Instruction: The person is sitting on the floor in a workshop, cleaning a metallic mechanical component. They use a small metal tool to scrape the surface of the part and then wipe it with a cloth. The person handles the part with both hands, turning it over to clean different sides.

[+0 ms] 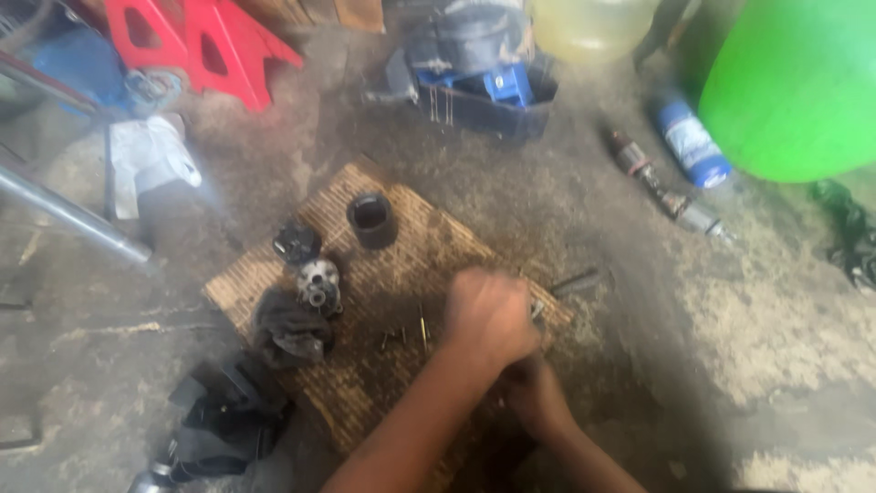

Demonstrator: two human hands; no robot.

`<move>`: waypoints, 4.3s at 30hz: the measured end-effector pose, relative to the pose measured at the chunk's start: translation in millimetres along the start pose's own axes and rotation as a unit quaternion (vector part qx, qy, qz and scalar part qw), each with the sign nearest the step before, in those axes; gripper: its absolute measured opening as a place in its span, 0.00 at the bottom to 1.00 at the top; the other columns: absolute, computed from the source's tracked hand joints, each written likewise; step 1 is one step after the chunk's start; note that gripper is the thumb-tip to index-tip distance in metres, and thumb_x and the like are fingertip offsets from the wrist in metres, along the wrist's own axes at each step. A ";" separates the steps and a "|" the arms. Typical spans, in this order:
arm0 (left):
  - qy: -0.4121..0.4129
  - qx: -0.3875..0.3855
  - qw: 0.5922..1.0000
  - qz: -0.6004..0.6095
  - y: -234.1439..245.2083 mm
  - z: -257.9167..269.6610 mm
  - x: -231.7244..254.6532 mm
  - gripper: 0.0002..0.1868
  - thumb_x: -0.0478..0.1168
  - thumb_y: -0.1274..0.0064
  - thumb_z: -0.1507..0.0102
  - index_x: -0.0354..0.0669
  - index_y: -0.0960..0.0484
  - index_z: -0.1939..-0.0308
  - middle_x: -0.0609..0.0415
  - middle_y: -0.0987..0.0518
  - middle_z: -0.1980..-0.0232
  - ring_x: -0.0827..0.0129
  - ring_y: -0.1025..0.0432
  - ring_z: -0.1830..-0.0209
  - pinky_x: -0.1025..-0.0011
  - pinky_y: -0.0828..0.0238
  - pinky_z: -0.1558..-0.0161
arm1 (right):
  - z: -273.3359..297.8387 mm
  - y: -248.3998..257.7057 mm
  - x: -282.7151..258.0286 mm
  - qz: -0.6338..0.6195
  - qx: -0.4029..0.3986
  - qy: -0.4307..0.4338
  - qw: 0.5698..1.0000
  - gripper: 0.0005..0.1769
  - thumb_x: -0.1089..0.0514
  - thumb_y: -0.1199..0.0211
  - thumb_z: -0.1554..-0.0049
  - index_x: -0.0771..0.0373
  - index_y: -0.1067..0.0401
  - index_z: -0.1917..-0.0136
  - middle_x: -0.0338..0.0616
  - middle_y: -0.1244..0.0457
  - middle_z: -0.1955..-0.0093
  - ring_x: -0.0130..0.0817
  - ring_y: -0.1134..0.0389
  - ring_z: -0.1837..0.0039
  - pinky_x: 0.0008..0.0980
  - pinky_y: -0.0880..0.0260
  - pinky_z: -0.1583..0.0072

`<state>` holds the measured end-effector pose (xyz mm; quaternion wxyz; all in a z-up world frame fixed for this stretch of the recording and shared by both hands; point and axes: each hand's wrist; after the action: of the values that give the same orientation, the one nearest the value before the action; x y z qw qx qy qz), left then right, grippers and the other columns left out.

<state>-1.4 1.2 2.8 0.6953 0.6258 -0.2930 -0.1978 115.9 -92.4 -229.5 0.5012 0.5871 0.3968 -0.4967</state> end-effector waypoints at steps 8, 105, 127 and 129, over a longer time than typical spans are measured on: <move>0.013 -0.021 1.000 -0.002 11.3 -0.6 4.3 0.26 0.65 0.37 0.47 0.48 0.14 0.62 0.50 0.16 0.60 0.60 0.23 0.57 0.60 0.32 0.52 | 3.8 -8.6 -24.4 0.131 0.071 0.120 0.982 0.11 0.65 0.35 0.49 0.67 0.26 0.51 0.51 0.29 0.57 0.34 0.28 0.57 0.36 0.28 0.57; 0.009 -0.015 1.000 -0.018 6.2 10.9 0.5 0.10 0.50 0.40 0.45 0.53 0.13 0.64 0.56 0.17 0.63 0.65 0.23 0.61 0.65 0.28 0.58 | -17.7 5.4 -20.4 0.113 0.035 -0.092 0.989 0.18 0.61 0.35 0.45 0.68 0.26 0.41 0.52 0.28 0.43 0.42 0.28 0.41 0.44 0.26 0.44; 0.044 -0.031 0.999 0.008 13.0 0.3 -5.2 0.11 0.49 0.37 0.49 0.51 0.13 0.67 0.52 0.16 0.64 0.62 0.22 0.60 0.64 0.29 0.54 | -23.8 2.8 15.1 -0.061 0.006 -0.170 0.984 0.12 0.67 0.37 0.44 0.67 0.27 0.46 0.53 0.32 0.57 0.40 0.33 0.58 0.40 0.33 0.57; 0.055 -0.050 0.997 0.012 9.7 3.9 -2.4 0.12 0.51 0.37 0.48 0.51 0.13 0.66 0.53 0.16 0.63 0.63 0.22 0.60 0.64 0.29 0.55 | -13.5 5.7 23.7 0.015 0.033 -0.145 0.989 0.09 0.67 0.36 0.45 0.70 0.25 0.49 0.52 0.30 0.57 0.36 0.32 0.57 0.36 0.32 0.57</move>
<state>-6.7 1.1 12.2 0.7430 0.5965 -0.2517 -0.1697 128.5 -80.9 -251.6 0.5413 0.5311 0.2944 -0.5816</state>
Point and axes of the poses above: each hand's wrist, its own z-axis away from the middle knuckle, its own y-axis out of the back of the hand, x = y × z
